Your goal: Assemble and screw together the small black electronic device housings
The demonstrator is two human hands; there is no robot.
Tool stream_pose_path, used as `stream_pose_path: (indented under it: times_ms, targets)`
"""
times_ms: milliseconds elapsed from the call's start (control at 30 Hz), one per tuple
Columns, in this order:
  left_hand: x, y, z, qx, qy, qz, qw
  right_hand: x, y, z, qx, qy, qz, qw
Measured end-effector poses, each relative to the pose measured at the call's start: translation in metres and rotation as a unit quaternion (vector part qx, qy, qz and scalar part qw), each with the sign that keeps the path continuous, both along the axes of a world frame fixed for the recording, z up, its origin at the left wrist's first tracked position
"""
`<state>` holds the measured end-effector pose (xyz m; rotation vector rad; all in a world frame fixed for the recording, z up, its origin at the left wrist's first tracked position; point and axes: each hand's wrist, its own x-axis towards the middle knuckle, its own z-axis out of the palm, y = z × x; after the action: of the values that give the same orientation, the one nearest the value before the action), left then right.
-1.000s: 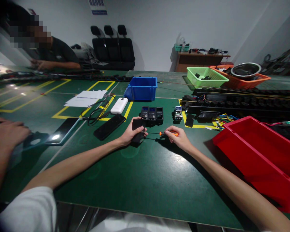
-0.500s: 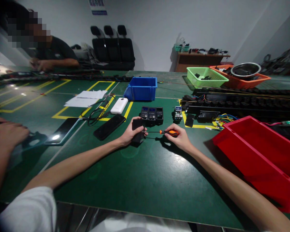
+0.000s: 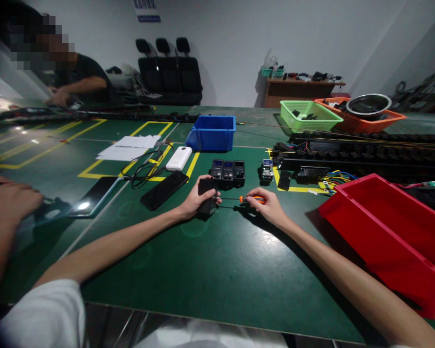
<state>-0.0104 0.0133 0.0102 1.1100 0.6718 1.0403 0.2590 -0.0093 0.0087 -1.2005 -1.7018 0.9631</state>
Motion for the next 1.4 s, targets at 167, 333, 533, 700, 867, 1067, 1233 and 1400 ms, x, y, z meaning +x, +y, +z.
stream_pose_path:
  times_ms: [167, 333, 533, 700, 867, 1067, 1233, 1400]
  targets:
    - [0.0007, 0.0002, -0.0001, -0.003, -0.007, 0.005, 1.0, 0.0009, -0.0011, 0.0019, 0.069, -0.032, -0.016, 0.997]
    - [0.0008, 0.0006, -0.0012, -0.004, -0.01, 0.004, 1.0, 0.0001, -0.003, 0.0056, 0.104, -0.045, -0.001, 0.994]
    - [0.0004, 0.0, -0.0005, 0.001, -0.005, 0.007, 1.0, -0.0007, -0.0016, 0.0065, 0.114, -0.044, 0.009, 0.992]
    - [0.0003, -0.0002, 0.0001, 0.004, -0.001, 0.006, 1.0, 0.0004, -0.0008, 0.0055, 0.099, -0.045, 0.011, 0.994]
    - [0.0005, -0.0005, 0.0003, 0.005, -0.001, 0.007, 1.0, 0.0021, 0.0004, 0.0031, 0.097, -0.037, 0.001, 0.995]
    - [0.0005, -0.0001, 0.0006, 0.023, 0.009, 0.006, 1.0, 0.0034, 0.0019, 0.0011, 0.079, -0.016, -0.013, 0.997]
    - [-0.0002, 0.0009, -0.001, 0.048, 0.016, -0.004, 0.999, 0.0038, 0.0014, 0.0026, 0.082, 0.005, -0.024, 0.996]
    - [-0.001, 0.0012, -0.0025, 0.072, 0.036, -0.009, 0.997, 0.0046, 0.0008, 0.0031, 0.097, 0.025, -0.015, 0.995]
